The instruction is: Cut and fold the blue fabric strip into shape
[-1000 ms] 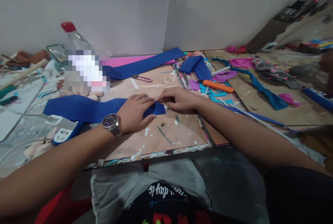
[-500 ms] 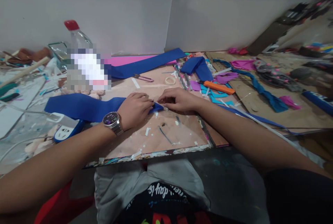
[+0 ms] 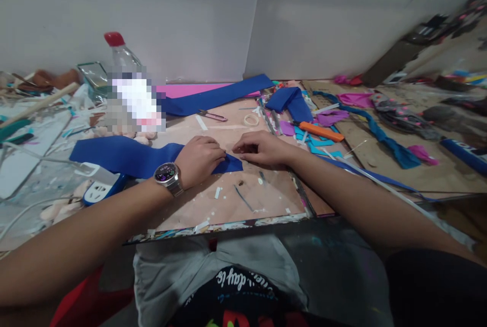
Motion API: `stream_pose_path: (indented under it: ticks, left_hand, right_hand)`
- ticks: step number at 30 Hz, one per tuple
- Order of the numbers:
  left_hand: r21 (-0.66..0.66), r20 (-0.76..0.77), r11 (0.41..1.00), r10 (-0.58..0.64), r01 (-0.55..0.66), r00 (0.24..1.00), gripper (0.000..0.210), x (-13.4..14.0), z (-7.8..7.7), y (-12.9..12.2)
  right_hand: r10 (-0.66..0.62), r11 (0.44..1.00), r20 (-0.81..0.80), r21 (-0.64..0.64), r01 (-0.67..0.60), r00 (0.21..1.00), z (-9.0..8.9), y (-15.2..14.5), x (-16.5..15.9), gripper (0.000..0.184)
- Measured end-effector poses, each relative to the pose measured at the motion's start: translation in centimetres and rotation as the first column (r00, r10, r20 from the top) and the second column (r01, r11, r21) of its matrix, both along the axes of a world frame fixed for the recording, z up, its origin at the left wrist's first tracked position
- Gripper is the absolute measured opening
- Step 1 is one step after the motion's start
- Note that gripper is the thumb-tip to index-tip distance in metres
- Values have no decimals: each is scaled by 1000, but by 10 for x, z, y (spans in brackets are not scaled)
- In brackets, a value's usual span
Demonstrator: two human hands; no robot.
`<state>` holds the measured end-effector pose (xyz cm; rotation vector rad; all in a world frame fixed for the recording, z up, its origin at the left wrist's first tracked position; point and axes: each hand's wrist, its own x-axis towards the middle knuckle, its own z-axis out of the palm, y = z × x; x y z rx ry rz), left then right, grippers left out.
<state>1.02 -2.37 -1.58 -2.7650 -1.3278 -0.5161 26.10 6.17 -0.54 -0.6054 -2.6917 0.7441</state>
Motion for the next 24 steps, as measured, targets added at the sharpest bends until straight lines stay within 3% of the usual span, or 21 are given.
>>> stream_pose_path:
  ticks: [5,10,12,15,17,18,24]
  left_hand:
    - [67,71,998,-19,14,997,30,-3,-1,1]
    - [138,163,990,-27,5,986,30,-6,3,1]
    - [153,182,988,-21,-7,983,28,-7,5,1]
    - [174,185,985,-26,-7,982,21,-9,8,1]
    - [186,180,983,-41,6,983,19,-10,9,2]
    - [190,183,982,-47,11,982,18,-10,9,2]
    - [183,250,983,-64,18,966,21,-7,9,1]
  right_hand:
    - [-44,998,-47,-54,42,998,-2,1,-3,25]
    - [-241,929,-127,-316,191,962,-10,0,-6,43]
    - [-318,854,-157,-477,210,935,-9,-2,-10,49]
    - [-420,666,-127,-716,210,899,1,-10,-18,50]
    - [-428,568,-82,-799,197,900,9,-16,-23,46]
    - [-423,550,-66,-811,199,904,13,-18,-26,44]
    - [-464,595,-107,-774,220,879,15,-20,-38,46]
